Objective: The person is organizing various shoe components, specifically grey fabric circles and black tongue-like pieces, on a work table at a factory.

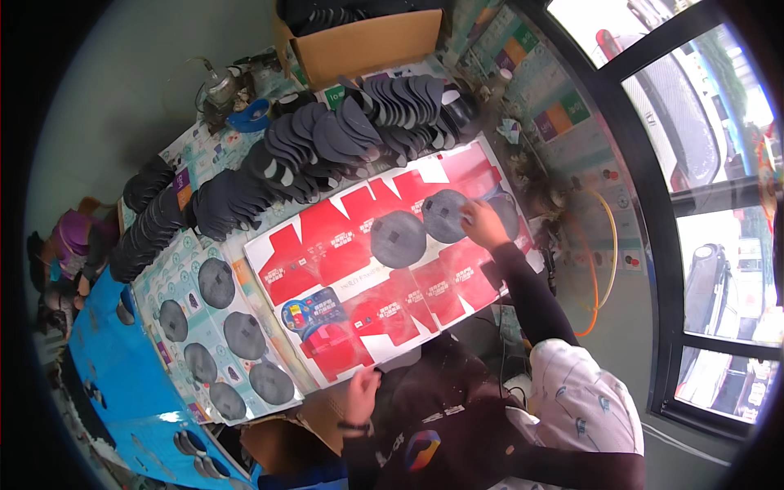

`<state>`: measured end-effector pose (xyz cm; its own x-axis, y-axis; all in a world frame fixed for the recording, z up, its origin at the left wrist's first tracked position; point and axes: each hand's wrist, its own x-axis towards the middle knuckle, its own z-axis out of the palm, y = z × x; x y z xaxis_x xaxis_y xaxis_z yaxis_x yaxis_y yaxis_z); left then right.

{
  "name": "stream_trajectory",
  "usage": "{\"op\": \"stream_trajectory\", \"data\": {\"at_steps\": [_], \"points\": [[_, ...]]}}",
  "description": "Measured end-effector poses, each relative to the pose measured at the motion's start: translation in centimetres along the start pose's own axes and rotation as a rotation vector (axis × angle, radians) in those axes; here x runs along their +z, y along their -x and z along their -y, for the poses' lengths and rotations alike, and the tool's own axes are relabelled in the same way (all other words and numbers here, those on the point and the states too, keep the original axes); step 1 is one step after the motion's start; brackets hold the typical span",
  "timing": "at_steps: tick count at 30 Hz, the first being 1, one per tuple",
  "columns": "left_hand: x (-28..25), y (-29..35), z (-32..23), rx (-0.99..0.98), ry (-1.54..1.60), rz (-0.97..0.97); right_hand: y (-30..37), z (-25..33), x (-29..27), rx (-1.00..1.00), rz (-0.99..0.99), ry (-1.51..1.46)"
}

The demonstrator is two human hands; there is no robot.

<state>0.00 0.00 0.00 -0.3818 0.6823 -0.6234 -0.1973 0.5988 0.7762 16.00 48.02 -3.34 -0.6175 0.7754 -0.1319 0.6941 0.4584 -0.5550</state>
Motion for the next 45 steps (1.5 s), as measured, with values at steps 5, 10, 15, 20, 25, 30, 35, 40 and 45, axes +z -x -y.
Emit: {"op": "stream_trajectory", "data": {"at_steps": [5, 10, 15, 20, 25, 30, 35, 40, 45], "points": [[9.9, -13.2, -11.0, 0.153, -0.188, -0.196, -9.8, -1.9, -1.7, -0.253, -0.023, 0.107], [8.7, -22.4, -13.6, 0.285, -0.286, -0.502, -12.4, 0.1, 0.9, -0.245, 0.132, 0.224], [7.0, -27.5, -15.5, 0.247, -0.397, -0.586, -12.5, 0.7, 0.9, -0.295, 0.224, 0.329], [6.6, -30.3, -16.9, 0.323, -0.569, -0.614, -12.8, 1.2, 0.1, -0.358, 0.252, 0.374], [7.6, -31.3, -18.8, 0.366, -0.816, -0.626, -13.2, 1.4, -0.2, -0.424, 0.289, 0.462], [8.2, -31.6, -18.8, 0.355, -0.828, -0.619, -13.2, 1.6, -0.6, -0.511, 0.319, 0.501], [9.4, -30.9, -18.6, 0.441, -0.956, -0.626, -13.4, 1.4, -0.6, -0.528, 0.339, 0.531], [10.7, -30.5, -18.3, 0.397, -1.014, -0.649, -13.9, 0.8, -0.3, -0.595, 0.353, 0.539], [11.6, -31.3, -19.1, 0.390, -0.964, -0.683, -14.4, 0.4, -1.5, -0.649, 0.373, 0.631]]}}
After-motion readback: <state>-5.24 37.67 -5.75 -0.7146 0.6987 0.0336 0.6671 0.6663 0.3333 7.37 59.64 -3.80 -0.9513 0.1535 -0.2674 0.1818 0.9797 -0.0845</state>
